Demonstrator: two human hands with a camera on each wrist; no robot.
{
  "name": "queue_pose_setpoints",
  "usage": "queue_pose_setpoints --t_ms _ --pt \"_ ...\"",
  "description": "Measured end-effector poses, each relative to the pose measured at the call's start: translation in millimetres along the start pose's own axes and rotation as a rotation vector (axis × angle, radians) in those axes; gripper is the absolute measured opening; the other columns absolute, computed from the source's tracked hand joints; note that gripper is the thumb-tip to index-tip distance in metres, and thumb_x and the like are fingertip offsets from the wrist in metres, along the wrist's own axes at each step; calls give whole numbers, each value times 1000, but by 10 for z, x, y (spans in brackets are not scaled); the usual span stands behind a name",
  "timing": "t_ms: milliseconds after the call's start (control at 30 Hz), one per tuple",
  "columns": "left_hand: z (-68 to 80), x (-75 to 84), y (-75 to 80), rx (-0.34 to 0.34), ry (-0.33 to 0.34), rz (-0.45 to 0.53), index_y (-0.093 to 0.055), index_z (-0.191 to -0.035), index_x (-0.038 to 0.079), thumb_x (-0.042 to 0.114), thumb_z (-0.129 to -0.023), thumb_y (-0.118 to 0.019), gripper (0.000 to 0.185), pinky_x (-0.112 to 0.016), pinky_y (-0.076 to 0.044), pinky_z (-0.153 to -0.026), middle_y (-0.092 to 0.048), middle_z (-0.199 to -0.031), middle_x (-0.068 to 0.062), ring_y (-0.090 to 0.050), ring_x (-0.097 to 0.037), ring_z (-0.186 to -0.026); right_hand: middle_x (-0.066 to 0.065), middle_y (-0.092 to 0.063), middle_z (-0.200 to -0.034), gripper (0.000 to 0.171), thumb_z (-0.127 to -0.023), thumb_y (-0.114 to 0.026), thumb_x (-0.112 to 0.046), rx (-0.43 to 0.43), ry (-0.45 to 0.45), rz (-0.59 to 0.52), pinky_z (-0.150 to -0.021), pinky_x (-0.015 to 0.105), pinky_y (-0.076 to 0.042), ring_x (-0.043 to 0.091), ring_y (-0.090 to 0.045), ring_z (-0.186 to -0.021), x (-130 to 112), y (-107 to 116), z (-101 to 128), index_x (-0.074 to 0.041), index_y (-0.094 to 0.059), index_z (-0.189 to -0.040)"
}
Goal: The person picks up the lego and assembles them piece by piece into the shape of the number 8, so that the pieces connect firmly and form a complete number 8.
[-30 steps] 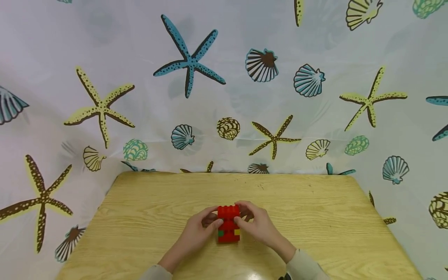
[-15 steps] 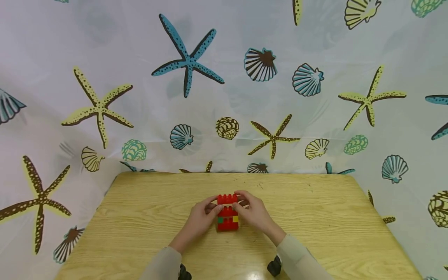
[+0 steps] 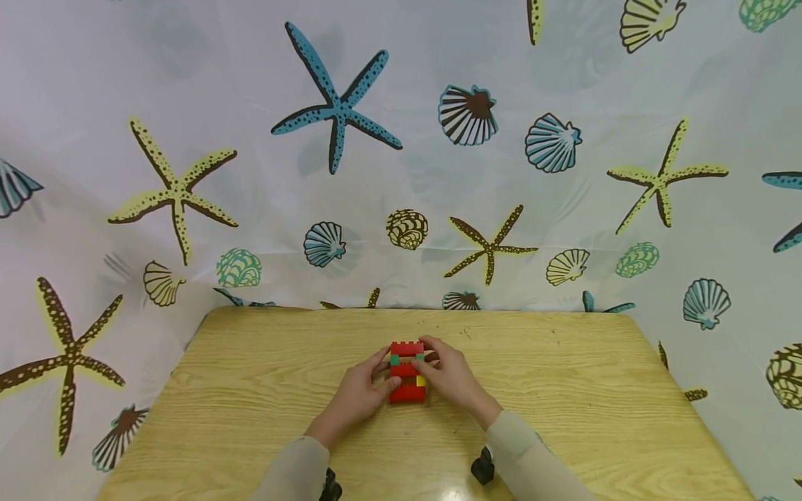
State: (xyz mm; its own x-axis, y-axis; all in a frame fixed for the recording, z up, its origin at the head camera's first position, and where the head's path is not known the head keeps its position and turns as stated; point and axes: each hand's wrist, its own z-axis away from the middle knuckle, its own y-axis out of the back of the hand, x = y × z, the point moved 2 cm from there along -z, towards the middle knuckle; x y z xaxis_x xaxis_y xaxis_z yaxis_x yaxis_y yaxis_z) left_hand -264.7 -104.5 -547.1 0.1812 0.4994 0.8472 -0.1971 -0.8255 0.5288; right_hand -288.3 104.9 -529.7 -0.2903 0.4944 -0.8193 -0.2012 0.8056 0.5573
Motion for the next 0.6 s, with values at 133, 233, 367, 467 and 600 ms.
queue_pose_setpoints --t_ms 133,233,367,467,600 --pt "-21 -5 -38 -11 -19 -114 -38 -161 0 35 -107 -62 69 -64 -37 -120 -54 -154 -24 -45 -48 -148 24 -68 -126 65 -110 -58 -29 -80 12 122 -100 52 -56 39 -68 -115 21 -31 11 4 -35 -161" --pt "-42 -1 -76 -12 -38 -239 -41 -158 -4 39 -111 -54 66 -70 -33 -119 -49 -156 -30 -39 -57 -147 27 -67 -128 66 -111 -54 -31 -86 14 220 -105 53 -53 42 -65 -120 42 -69 10 6 -32 -162" --pt "-71 21 -109 -13 -63 -346 -44 -154 -10 35 -113 -49 61 -73 -30 -119 -50 -153 -35 -37 -60 -147 28 -55 -152 63 -112 -52 -31 -69 17 338 -117 58 -44 46 -52 -141 61 -113 -4 7 -37 -159" --pt "-86 30 -124 -22 -72 -403 -45 -153 -11 32 -113 -48 59 -72 -27 -122 -53 -152 -33 -36 -57 -150 28 -55 -152 60 -112 -51 -31 -72 25 399 -118 59 -42 47 -50 -144 72 -133 -13 7 -40 -158" --pt "-93 33 -130 -33 -73 -472 -45 -153 -10 34 -114 -45 59 -71 -26 -123 -53 -153 -30 -35 -55 -151 27 -56 -152 60 -113 -50 -32 -81 34 435 -119 58 -42 48 -49 -144 79 -136 -18 7 -41 -157"
